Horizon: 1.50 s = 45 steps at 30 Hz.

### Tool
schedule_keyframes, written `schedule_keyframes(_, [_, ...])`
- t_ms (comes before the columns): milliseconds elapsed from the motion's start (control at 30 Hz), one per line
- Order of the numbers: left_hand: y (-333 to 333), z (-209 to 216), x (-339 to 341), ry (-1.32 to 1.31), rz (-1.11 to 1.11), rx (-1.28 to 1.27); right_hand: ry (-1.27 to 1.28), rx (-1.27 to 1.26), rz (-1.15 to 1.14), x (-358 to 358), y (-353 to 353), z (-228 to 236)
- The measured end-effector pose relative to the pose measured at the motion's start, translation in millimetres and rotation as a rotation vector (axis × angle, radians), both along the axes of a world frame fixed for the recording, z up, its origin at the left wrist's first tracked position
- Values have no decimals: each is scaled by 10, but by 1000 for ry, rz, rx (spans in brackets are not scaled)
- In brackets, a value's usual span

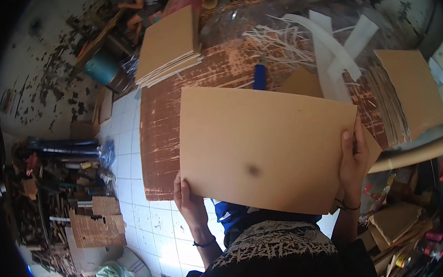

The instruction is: The person aligns a foam sheet with cardboard boards and trims the excess foam from the edges using a utility knife.

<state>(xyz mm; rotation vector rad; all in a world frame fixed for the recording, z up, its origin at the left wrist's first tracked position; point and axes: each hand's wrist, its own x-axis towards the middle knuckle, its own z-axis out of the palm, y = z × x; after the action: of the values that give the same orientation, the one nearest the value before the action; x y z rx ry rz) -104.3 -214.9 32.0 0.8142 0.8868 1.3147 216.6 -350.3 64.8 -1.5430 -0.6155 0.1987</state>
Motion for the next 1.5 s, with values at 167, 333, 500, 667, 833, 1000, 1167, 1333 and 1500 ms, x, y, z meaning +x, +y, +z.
schedule_keyframes(167, [-50,3,119,178,-368,26,-5,-275,0,161,-882,-75])
schedule_keyframes(333, [-209,-9,475,446,-472,271,307,-60,118,96,-1530,-73])
schedule_keyframes(500, [-411,38,967,163,-336,126,347,278,67,-38,-1629,227])
schedule_keyframes(667, [-504,200,1222,228,-165,232,202,6,204,221,-1823,313])
schedule_keyframes(833, [-769,200,1404,49,-89,237,156,220,187,294,-1969,315])
schedule_keyframes(1000, [-792,517,1669,-130,-301,229,308,530,108,351,-1562,-1])
schedule_keyframes(1167, [-850,632,1780,-189,-728,325,148,493,59,33,-872,2])
schedule_keyframes(1333, [-651,397,1502,11,-1025,362,156,753,49,733,-1237,575])
schedule_keyframes(1500, [-460,-41,1145,147,-796,346,84,872,-5,1432,-1465,1133])
